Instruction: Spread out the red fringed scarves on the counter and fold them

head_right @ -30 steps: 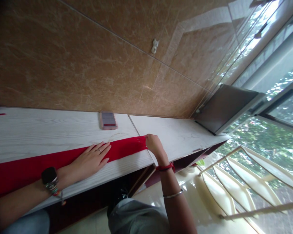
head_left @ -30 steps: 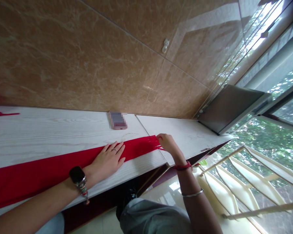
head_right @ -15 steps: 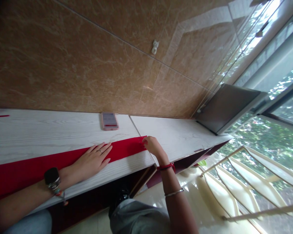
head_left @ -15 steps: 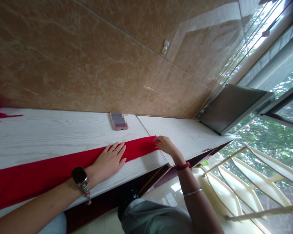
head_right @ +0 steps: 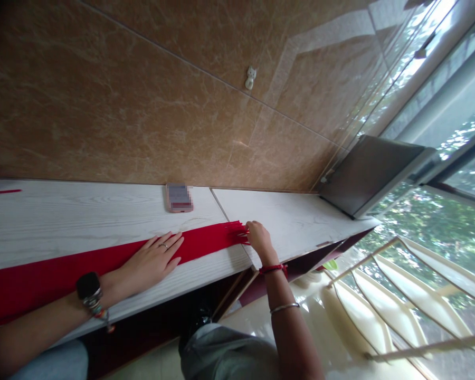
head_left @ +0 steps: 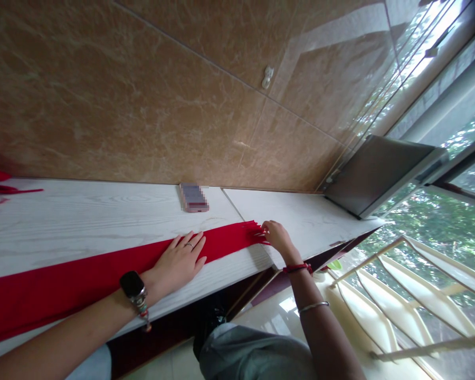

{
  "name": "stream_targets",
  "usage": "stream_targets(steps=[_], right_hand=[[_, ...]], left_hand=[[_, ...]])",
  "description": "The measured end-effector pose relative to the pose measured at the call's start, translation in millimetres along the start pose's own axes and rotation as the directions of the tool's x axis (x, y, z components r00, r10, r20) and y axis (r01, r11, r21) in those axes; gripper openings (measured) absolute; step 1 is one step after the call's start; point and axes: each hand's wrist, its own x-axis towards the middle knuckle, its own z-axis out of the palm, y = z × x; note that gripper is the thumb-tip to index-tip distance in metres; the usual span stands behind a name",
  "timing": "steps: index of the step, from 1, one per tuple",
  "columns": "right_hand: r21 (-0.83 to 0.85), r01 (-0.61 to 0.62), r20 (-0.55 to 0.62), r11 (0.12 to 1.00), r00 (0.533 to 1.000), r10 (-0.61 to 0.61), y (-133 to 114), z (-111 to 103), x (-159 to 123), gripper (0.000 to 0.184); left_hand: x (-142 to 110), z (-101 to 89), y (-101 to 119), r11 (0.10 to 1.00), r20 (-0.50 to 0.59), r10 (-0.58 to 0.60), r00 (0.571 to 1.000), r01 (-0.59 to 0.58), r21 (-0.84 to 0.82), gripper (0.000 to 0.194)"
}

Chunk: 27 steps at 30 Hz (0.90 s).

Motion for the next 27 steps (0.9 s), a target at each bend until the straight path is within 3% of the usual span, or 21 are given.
stream_targets(steps=[4,8,11,15,17,19,22,24,27], right_hand=[[0.071,0.096,-0.045,0.993,0.995,-0.093,-24,5,4,0.031],[0.143,0.191,-0.002,0.971,0.981,-0.193,-44,23,7,0.037],[0.147,0.108,-0.002,0.983,0.994,-0.109,-36,33,5,0.047],[0.148,0.039,-0.078,0.988,0.997,-0.027,-36,28,3,0.051],[0.172,0.125,-0.082,0.977,0.990,-0.112,-58,23,1,0.049],[0.206,0.273,-0.043,0.939,0.962,-0.270,-90,21,-4,0.048],[0.240,0.471,0.054,0.849,0.867,-0.496,-134,21,-14,0.048],[0.238,0.525,0.109,0.817,0.822,-0.559,-148,22,-19,0.048],[0.205,0.511,0.151,0.835,0.826,-0.542,-143,24,-20,0.048]], left_hand=[[0,0.6,0,1.000,-0.006,0.007,1.000,-0.007,-0.002,0.049],[-1,-3.3,2,1.000,0.007,-0.003,1.000,0.003,-0.017,0.048],[-3,-12.6,3,0.998,0.049,-0.004,0.999,0.007,-0.060,0.047],[-7,-25.1,2,0.988,0.100,0.041,0.994,-0.025,-0.152,0.048],[-11,-28.5,-1,0.993,0.070,0.022,0.997,-0.013,-0.121,0.047],[-18,-30.5,-4,0.998,0.047,-0.043,0.998,0.046,-0.053,0.048],[-33,-33.2,-12,0.992,0.080,-0.129,0.988,0.129,0.006,0.053],[-46,-35.7,-18,0.994,0.139,-0.110,0.984,0.111,0.003,0.058],[-66,-39.8,-29,0.999,0.217,-0.033,0.976,0.038,-0.019,0.060]])
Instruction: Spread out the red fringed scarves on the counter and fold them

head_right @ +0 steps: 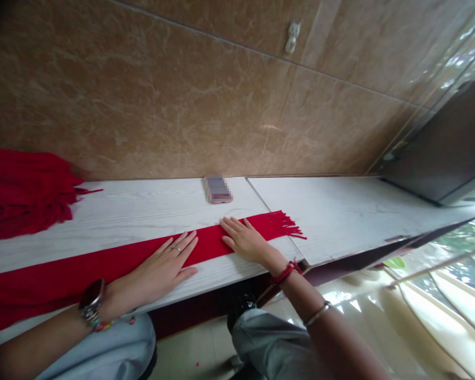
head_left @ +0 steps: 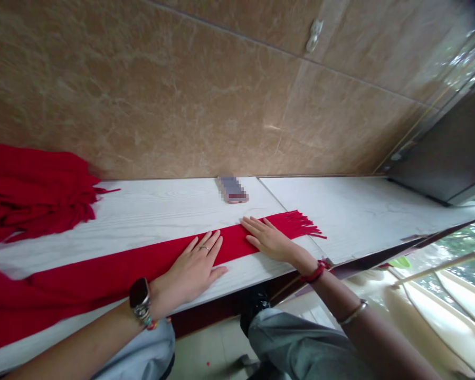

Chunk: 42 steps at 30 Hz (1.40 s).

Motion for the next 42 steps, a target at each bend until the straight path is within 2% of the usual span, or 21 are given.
stream_targets(steps=[5,7,9,12,15,17,20,27,30,37,42], right_hand=[[-0.021,-0.056,0.033,0.998,0.998,0.057,24,1,-5,0.047],[-0.026,-0.084,0.024,0.996,0.996,0.084,22,0,-4,0.047],[-0.020,-0.080,0.002,0.997,0.997,0.080,10,-1,0,0.048],[0.022,0.048,-0.016,0.999,0.999,-0.047,-20,-5,9,0.049],[0.088,0.216,0.019,0.972,0.976,-0.219,-47,-8,16,0.052],[0.128,0.299,0.041,0.946,0.951,-0.306,-55,-10,18,0.054],[0.155,0.353,0.046,0.923,0.930,-0.364,-55,-11,18,0.054],[0.032,0.405,0.010,0.914,0.914,-0.406,-45,-14,10,0.046],[-0.012,0.394,-0.022,0.919,0.919,-0.394,-35,-17,5,0.049],[-0.068,0.237,-0.021,0.969,0.971,-0.239,10,-9,-26,0.055],[-0.139,0.159,-0.041,0.977,0.985,-0.166,50,-10,-49,0.056]], left_hand=[[-33,5.6,-22,0.999,0.008,0.019,1.000,-0.020,0.031,0.060],[-44,9.6,-31,0.999,-0.027,0.008,1.000,-0.007,0.032,0.058],[-52,13.2,-39,0.999,-0.073,-0.018,0.997,0.020,0.026,0.056],[-59,15.5,-47,0.995,-0.096,-0.096,0.991,0.099,0.029,0.056],[-60,14.1,-50,0.991,-0.086,-0.130,0.988,0.132,0.029,0.056],[-58,13.2,-50,0.995,-0.104,-0.092,0.990,0.095,0.024,0.052],[-57,13.6,-49,1.000,-0.132,0.008,0.991,-0.005,0.023,0.046],[-55,8.3,-48,0.994,-0.128,0.110,0.986,-0.107,0.031,0.038],[-54,5.5,-49,0.993,-0.108,0.121,0.987,-0.122,0.000,0.044],[-54,11.4,-48,0.992,-0.038,0.122,0.992,-0.122,0.014,0.073],[-51,5.8,-53,0.984,-0.038,0.175,0.984,-0.174,0.048,0.071]])
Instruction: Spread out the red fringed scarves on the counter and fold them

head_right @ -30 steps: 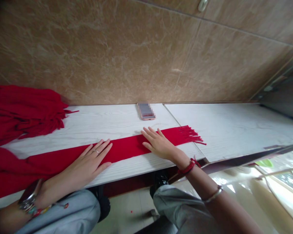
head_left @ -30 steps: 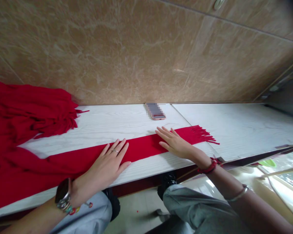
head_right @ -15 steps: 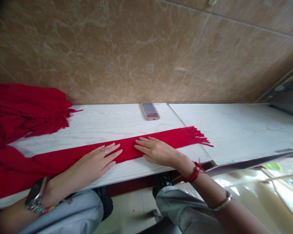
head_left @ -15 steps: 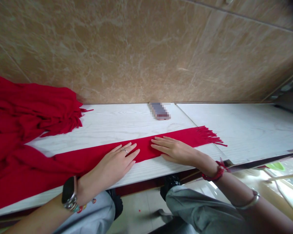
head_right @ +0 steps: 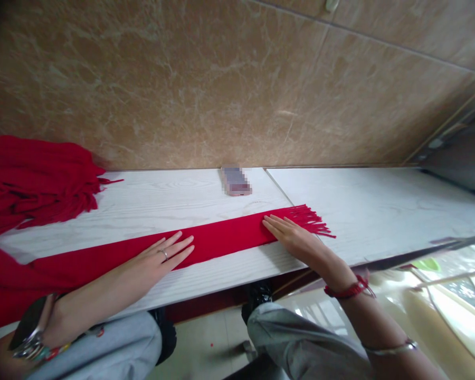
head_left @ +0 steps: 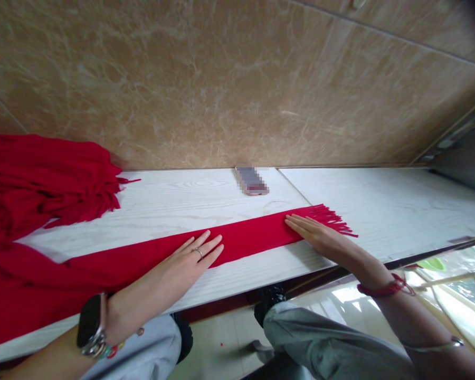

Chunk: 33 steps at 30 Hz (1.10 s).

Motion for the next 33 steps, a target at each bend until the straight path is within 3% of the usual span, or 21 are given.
stream_targets(steps=[5,9,12,20,23,26,30,33], right_hand=[[-0.003,-0.058,-0.038,0.998,0.998,0.058,21,0,-7,0.054],[0.053,-0.128,-0.014,0.990,0.991,0.129,26,1,-8,0.050],[0.071,-0.193,0.022,0.979,0.981,0.192,35,3,-11,0.051],[-0.136,-0.328,-0.004,0.935,0.944,0.331,60,-2,-33,0.062],[-0.182,-0.329,-0.070,0.927,0.944,0.321,41,-16,-20,0.068],[-0.097,-0.207,-0.093,0.973,0.976,0.199,-6,-25,19,0.060],[0.091,0.014,-0.050,0.996,0.999,-0.009,-79,-16,73,0.046],[0.151,0.083,0.007,0.985,0.996,-0.086,-102,-4,89,0.049]], left_hand=[[6,-2.2,-5,0.999,-0.027,-0.002,1.000,0.004,0.049,0.072],[7,7.0,-3,0.998,0.095,-0.010,0.995,0.004,0.063,0.075],[9,10.2,-3,0.999,0.128,-0.023,0.991,0.017,0.045,0.075],[8,-10.8,2,0.997,0.206,-0.050,0.977,0.062,-0.052,0.077],[6,-11.5,2,0.996,0.179,-0.009,0.984,0.025,-0.083,0.076],[10,-7.5,3,0.994,0.103,-0.004,0.995,0.015,-0.108,0.051],[17,-0.8,11,0.990,0.050,-0.109,0.993,0.113,-0.088,0.056],[18,1.3,17,0.989,0.051,-0.139,0.989,0.141,-0.046,0.058]])
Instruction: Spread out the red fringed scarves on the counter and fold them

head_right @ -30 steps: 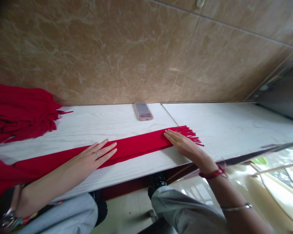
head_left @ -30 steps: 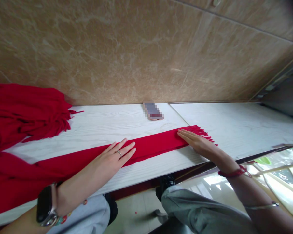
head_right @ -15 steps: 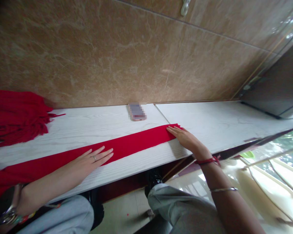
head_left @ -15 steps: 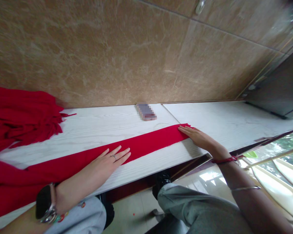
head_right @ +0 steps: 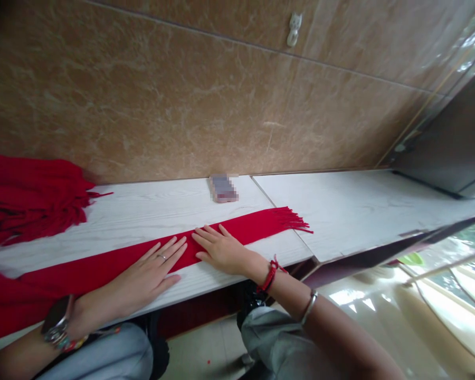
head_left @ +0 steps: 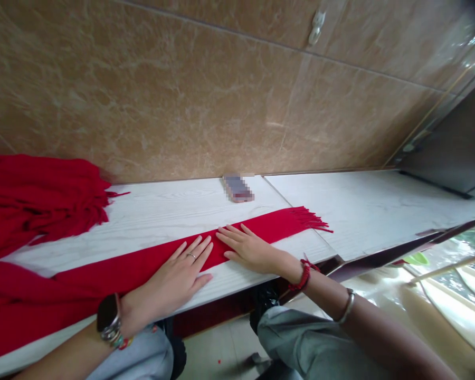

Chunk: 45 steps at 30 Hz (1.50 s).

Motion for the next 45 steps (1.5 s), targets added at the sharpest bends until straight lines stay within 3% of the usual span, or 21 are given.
stream_targets(steps=[3,11,19,22,25,27,28,31,33,35,38,45], right_hand=[[-0.037,-0.038,0.017,0.999,0.999,0.039,13,6,-5,0.049],[-0.210,-0.297,0.003,0.932,0.953,0.304,104,11,-53,0.048],[-0.314,-0.396,-0.006,0.863,0.910,0.415,173,18,-100,0.046],[-0.294,-0.567,-0.030,0.770,0.810,0.585,188,13,-116,0.046],[-0.265,-0.693,-0.114,0.671,0.713,0.691,184,2,-118,0.048],[-0.233,-0.687,-0.196,0.689,0.727,0.659,167,-5,-105,0.051],[-0.205,-0.650,-0.217,0.732,0.759,0.613,154,-7,-94,0.051],[-0.087,-0.394,-0.159,0.915,0.912,0.378,106,-8,-51,0.051],[-0.032,-0.209,-0.091,0.977,0.975,0.205,76,-3,-25,0.051],[-0.016,-0.109,-0.041,0.994,0.993,0.108,56,4,-9,0.051],[-0.037,-0.087,-0.016,0.996,0.996,0.086,49,13,-6,0.048],[-0.062,-0.240,-0.041,0.969,0.970,0.238,93,13,-36,0.048]], left_hand=[[-2,-0.9,2,1.000,0.012,0.007,1.000,-0.008,0.013,0.056],[-10,-1.7,-1,0.999,0.037,-0.049,0.998,0.050,-0.008,0.056],[-5,0.7,2,0.999,0.012,-0.046,0.999,0.046,-0.022,0.053],[-1,-0.3,5,0.998,0.012,-0.052,0.999,0.053,-0.038,0.052],[3,-0.1,7,0.997,0.000,-0.059,0.998,0.059,-0.047,0.052],[5,0.1,8,0.997,-0.001,-0.062,0.998,0.062,-0.049,0.051],[6,-0.1,9,0.997,0.002,-0.062,0.998,0.062,-0.050,0.050],[7,-2.7,10,0.997,0.005,-0.063,0.998,0.063,-0.048,0.049],[7,-5.6,10,0.997,0.010,-0.062,0.998,0.062,-0.044,0.050],[5,-8.5,8,0.998,0.026,-0.055,0.998,0.056,-0.038,0.052],[-2,-10.1,2,0.998,0.030,-0.061,0.998,0.061,-0.011,0.054],[-15,-5.7,-21,0.992,-0.035,-0.112,0.993,0.114,0.062,0.052]])
